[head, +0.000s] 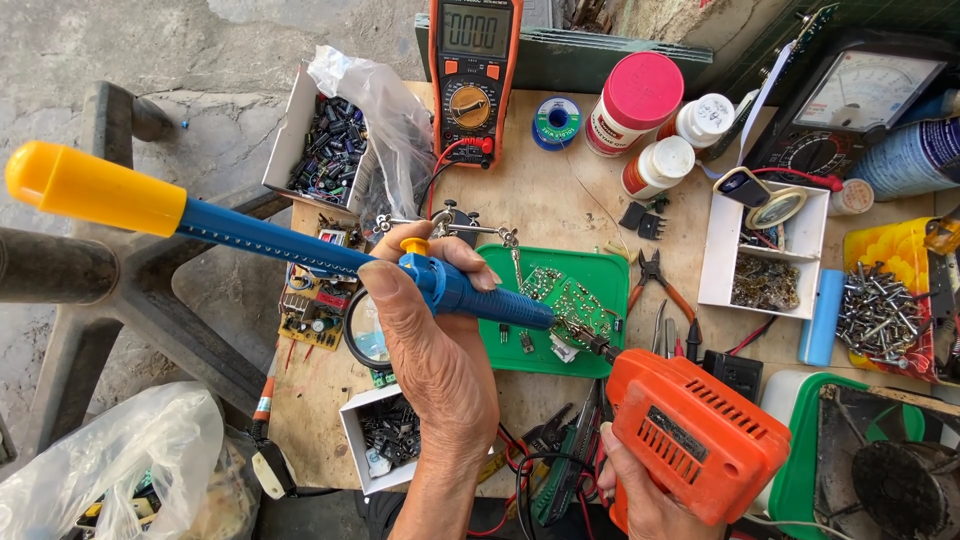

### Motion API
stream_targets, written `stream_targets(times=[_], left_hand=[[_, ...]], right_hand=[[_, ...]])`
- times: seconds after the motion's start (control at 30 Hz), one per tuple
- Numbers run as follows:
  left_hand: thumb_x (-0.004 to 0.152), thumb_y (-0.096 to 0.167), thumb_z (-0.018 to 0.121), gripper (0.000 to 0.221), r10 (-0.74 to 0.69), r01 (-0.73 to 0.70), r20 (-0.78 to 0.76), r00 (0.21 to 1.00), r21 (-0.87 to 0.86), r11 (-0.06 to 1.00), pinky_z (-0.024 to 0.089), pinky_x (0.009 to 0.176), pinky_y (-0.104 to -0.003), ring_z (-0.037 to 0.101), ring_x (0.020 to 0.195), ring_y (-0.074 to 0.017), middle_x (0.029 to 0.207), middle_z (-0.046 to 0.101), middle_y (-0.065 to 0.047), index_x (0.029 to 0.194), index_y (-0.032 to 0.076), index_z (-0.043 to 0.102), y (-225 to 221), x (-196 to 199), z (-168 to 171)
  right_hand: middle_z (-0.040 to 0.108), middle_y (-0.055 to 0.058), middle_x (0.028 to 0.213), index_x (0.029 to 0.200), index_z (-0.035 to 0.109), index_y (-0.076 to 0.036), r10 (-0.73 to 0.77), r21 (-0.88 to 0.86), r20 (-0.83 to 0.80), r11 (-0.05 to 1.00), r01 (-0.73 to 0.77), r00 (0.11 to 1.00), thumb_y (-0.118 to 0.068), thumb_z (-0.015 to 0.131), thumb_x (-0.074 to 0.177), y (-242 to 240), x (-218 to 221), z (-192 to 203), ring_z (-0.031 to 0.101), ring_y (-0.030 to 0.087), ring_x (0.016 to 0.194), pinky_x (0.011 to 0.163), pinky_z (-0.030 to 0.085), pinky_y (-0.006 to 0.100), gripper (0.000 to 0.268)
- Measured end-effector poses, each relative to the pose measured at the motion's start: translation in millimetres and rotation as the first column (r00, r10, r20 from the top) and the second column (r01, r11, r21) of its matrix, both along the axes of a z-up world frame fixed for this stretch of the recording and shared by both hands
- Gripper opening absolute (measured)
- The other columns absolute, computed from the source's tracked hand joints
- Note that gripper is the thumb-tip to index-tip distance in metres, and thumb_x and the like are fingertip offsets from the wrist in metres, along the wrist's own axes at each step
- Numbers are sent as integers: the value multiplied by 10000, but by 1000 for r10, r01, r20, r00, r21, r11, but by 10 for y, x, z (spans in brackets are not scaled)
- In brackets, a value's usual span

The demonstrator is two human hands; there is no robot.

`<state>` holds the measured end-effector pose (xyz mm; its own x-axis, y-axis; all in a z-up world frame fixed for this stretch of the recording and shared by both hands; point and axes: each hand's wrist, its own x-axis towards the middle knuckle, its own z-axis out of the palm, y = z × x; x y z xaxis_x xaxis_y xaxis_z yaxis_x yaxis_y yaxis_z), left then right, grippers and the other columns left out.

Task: Soldering and desoldering electronic components on a circuit board using various tools.

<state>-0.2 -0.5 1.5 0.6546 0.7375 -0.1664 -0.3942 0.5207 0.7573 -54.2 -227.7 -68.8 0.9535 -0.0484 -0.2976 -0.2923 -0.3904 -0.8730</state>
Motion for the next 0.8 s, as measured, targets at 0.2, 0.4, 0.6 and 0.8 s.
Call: stream_targets(times=[0.2,0.4,0.6,0.8], left_hand=[[997,679,572,709,23,-23,3,1000,-41,999,477,852,-364,612,883,-183,1017,636,-98,1379,83,520,4,19,21],[1000,673,572,690,34,-33,10,999,-59,998,473,844,-365,606,867,-185,999,636,-95,1359,85,529,0,46,-13],[990,676,564,698,44,-44,2,999,-94,995,476,842,-361,599,868,-185,1002,626,-96,1362,88,515,6,64,-22],[1020,655,553,663,26,-25,7,1000,-64,998,481,848,-361,606,873,-175,1003,636,-93,1360,87,522,16,63,-65]], right_hand=[[717,130,613,1288,717,41,-28,-13,20,1000,28,999,-26,791,896,67,8,64,656,209,443,426,570,323,404],[698,132,582,1241,724,48,-36,19,14,999,36,999,-11,790,898,34,2,-7,648,211,430,413,560,323,354],[711,146,619,1301,696,45,-48,28,18,999,47,999,4,783,890,54,11,8,653,221,436,410,585,339,422],[705,136,608,1295,702,38,-51,22,11,998,50,999,0,782,896,60,8,21,647,212,440,421,574,328,409]])
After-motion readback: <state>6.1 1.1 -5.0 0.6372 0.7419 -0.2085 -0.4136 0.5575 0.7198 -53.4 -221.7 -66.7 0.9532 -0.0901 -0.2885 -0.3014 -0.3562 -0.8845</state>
